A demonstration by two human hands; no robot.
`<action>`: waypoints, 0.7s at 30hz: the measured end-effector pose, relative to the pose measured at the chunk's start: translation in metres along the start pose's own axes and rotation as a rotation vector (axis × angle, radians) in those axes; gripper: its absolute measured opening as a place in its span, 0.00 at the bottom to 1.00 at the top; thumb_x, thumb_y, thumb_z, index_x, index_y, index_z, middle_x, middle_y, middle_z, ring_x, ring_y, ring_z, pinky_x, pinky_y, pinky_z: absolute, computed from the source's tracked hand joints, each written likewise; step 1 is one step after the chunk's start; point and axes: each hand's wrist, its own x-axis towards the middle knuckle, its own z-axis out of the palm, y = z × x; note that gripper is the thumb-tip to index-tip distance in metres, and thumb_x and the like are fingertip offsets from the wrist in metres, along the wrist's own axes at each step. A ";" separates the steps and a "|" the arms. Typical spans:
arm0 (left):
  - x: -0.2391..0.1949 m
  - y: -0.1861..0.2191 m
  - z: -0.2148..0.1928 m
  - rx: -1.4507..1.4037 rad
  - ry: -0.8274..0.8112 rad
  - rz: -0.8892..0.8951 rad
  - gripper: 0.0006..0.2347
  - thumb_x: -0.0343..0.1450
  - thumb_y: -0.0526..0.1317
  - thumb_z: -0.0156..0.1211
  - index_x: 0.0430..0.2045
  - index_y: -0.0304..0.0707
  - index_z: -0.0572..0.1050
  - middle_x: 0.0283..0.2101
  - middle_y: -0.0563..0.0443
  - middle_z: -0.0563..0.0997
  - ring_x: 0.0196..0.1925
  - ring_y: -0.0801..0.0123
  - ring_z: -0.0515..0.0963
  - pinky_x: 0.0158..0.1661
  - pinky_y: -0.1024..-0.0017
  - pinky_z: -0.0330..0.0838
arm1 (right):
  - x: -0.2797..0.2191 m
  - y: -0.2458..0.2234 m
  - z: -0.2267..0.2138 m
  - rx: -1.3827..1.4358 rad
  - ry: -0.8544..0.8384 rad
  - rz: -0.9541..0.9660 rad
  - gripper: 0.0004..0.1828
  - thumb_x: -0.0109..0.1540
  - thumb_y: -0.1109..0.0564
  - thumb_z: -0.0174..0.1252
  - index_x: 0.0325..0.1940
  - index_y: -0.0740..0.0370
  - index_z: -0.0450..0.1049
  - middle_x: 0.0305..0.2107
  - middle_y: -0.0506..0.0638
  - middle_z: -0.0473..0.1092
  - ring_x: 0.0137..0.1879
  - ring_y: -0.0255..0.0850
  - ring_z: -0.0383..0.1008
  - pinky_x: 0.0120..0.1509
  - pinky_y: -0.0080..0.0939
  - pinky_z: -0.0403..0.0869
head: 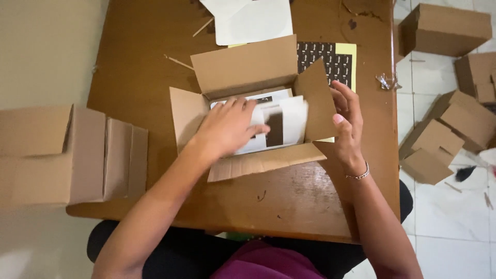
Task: Labeling white bags with stickers and packing them into cardboard boxes.
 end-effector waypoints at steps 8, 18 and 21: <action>0.023 -0.008 0.040 0.042 0.168 -0.074 0.41 0.60 0.55 0.74 0.62 0.30 0.62 0.47 0.38 0.69 0.50 0.45 0.73 0.50 0.52 0.66 | 0.000 0.001 0.003 0.060 0.044 0.015 0.36 0.65 0.39 0.41 0.75 0.57 0.56 0.59 0.63 0.65 0.66 0.53 0.67 0.70 0.58 0.64; -0.055 0.045 0.001 0.302 0.473 0.253 0.23 0.76 0.35 0.52 0.68 0.38 0.59 0.48 0.45 0.69 0.48 0.58 0.77 0.54 0.58 0.71 | -0.001 -0.018 0.020 -0.024 0.146 0.043 0.30 0.69 0.41 0.41 0.72 0.56 0.61 0.62 0.53 0.64 0.70 0.50 0.63 0.79 0.61 0.56; -0.049 0.031 0.021 0.306 0.444 0.251 0.26 0.76 0.41 0.52 0.71 0.38 0.57 0.52 0.43 0.71 0.54 0.56 0.75 0.60 0.52 0.66 | -0.001 -0.018 0.019 -0.047 0.141 0.036 0.30 0.69 0.41 0.40 0.72 0.57 0.61 0.64 0.55 0.63 0.71 0.53 0.62 0.79 0.63 0.55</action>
